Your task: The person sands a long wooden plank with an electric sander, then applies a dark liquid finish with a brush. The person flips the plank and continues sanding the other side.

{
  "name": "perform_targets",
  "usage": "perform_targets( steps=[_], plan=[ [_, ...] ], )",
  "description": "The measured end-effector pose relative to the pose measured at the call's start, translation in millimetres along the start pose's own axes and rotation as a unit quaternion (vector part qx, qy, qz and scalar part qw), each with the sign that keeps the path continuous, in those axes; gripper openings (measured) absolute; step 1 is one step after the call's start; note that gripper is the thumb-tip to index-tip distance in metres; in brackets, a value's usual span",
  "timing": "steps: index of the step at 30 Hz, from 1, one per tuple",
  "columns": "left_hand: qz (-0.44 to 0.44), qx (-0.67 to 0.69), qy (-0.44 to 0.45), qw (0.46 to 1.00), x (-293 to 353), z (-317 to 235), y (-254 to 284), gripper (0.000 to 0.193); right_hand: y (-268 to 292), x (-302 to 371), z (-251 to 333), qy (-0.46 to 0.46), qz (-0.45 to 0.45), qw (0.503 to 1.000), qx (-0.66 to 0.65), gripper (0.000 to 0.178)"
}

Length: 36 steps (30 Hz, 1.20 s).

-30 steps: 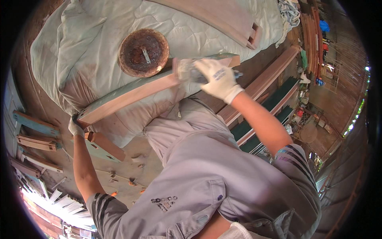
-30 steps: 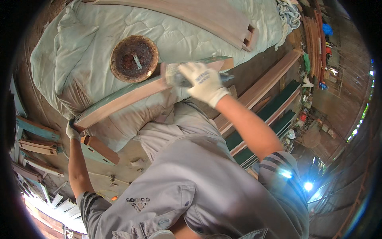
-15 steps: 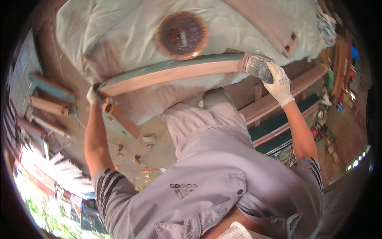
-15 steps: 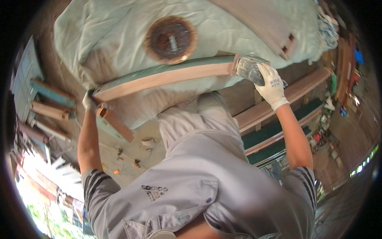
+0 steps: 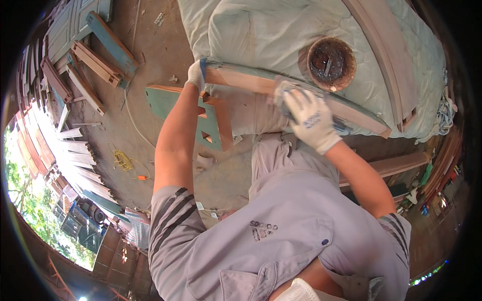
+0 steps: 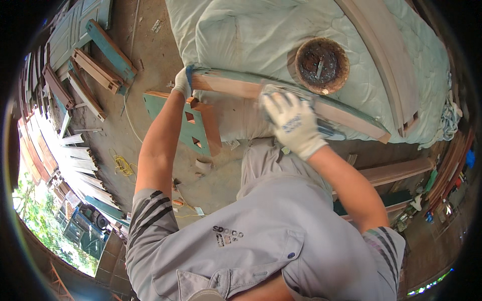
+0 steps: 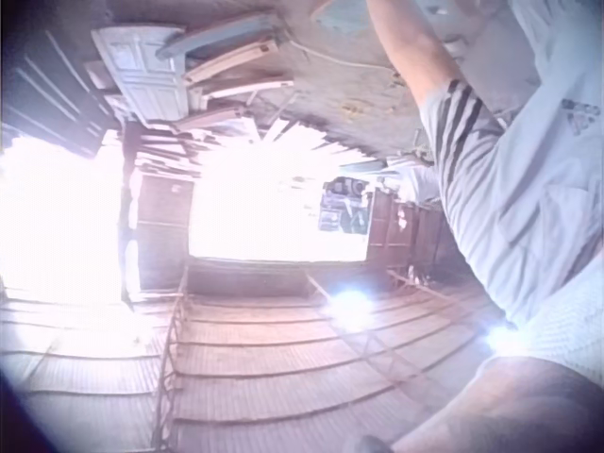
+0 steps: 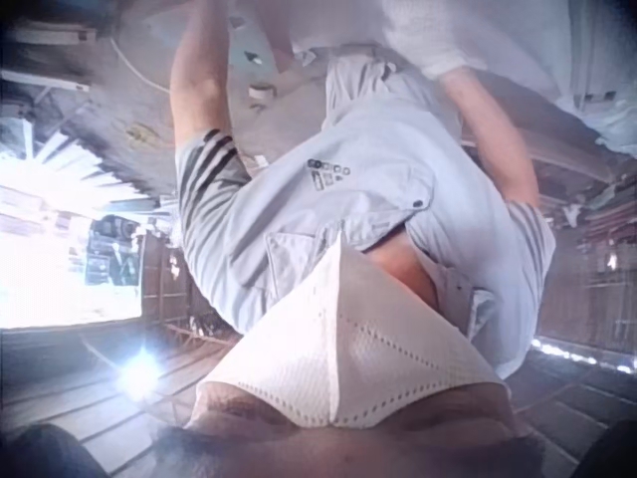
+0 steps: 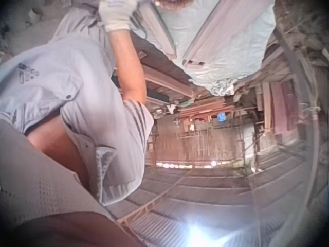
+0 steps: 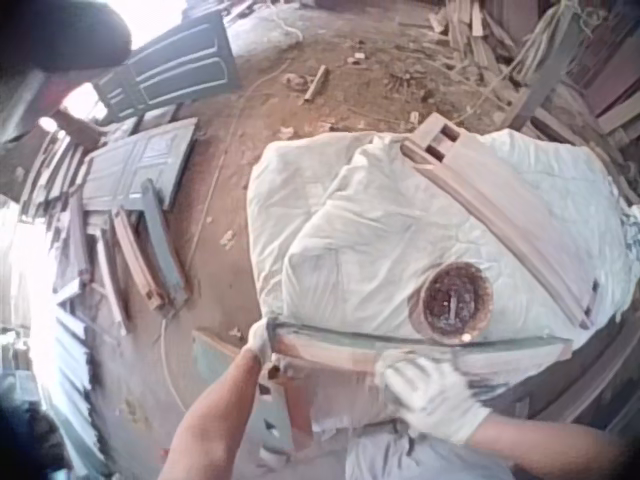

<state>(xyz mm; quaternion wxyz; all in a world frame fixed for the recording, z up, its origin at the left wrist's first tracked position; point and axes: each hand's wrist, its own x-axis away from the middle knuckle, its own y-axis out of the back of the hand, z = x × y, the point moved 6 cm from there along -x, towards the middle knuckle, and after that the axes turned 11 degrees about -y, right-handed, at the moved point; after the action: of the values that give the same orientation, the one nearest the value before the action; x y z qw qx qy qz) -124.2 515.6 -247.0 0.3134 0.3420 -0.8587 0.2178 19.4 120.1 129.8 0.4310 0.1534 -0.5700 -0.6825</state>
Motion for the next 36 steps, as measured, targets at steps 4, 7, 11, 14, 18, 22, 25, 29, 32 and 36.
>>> perform_targets(
  steps=[4,7,11,14,18,22,25,29,32,36],
  plan=[
    [-0.009,0.075,0.008,0.997,4.4,5.5,40.8,0.036,-17.1,-48.0,95.7,0.066,-0.027,0.997,0.002,0.06],
    [-0.041,0.026,0.076,0.996,21.8,-7.6,-31.4,0.056,-29.6,-77.1,124.2,0.004,-0.037,0.999,0.025,0.053],
    [0.122,0.154,0.135,0.971,26.3,-19.0,-10.7,0.056,-32.4,-83.0,147.7,0.014,-0.06,0.998,0.016,0.042],
    [0.079,0.111,0.154,0.979,28.7,-26.5,-42.0,0.065,-33.5,-59.8,104.0,-0.038,-0.049,0.998,0.029,0.047],
    [-0.016,0.06,0.075,0.995,6.2,-21.5,-8.7,0.062,-17.0,-10.6,32.0,-0.082,-0.043,0.996,0.019,0.055],
    [-0.05,-0.011,0.068,0.996,-4.0,-23.9,-15.3,0.076,0.1,54.0,-57.7,-0.149,-0.034,0.987,0.044,0.067],
    [-0.14,-0.055,0.022,0.988,-16.3,-30.4,20.3,0.066,12.4,92.4,-126.6,-0.184,-0.027,0.982,0.039,0.077],
    [-0.236,-0.075,-0.003,0.969,-4.4,-61.3,35.2,0.064,32.2,151.5,-218.8,-0.257,-0.036,0.965,0.03,0.078],
    [-0.345,-0.217,-0.004,0.913,54.6,-96.9,-13.9,0.073,29.1,206.9,-286.9,-0.321,-0.06,0.943,0.061,0.08],
    [-0.539,-0.341,-0.19,0.747,180.6,-85.1,-169.8,0.084,44.1,272.6,-352.3,-0.404,-0.066,0.912,0.041,0.082]
  ],
)
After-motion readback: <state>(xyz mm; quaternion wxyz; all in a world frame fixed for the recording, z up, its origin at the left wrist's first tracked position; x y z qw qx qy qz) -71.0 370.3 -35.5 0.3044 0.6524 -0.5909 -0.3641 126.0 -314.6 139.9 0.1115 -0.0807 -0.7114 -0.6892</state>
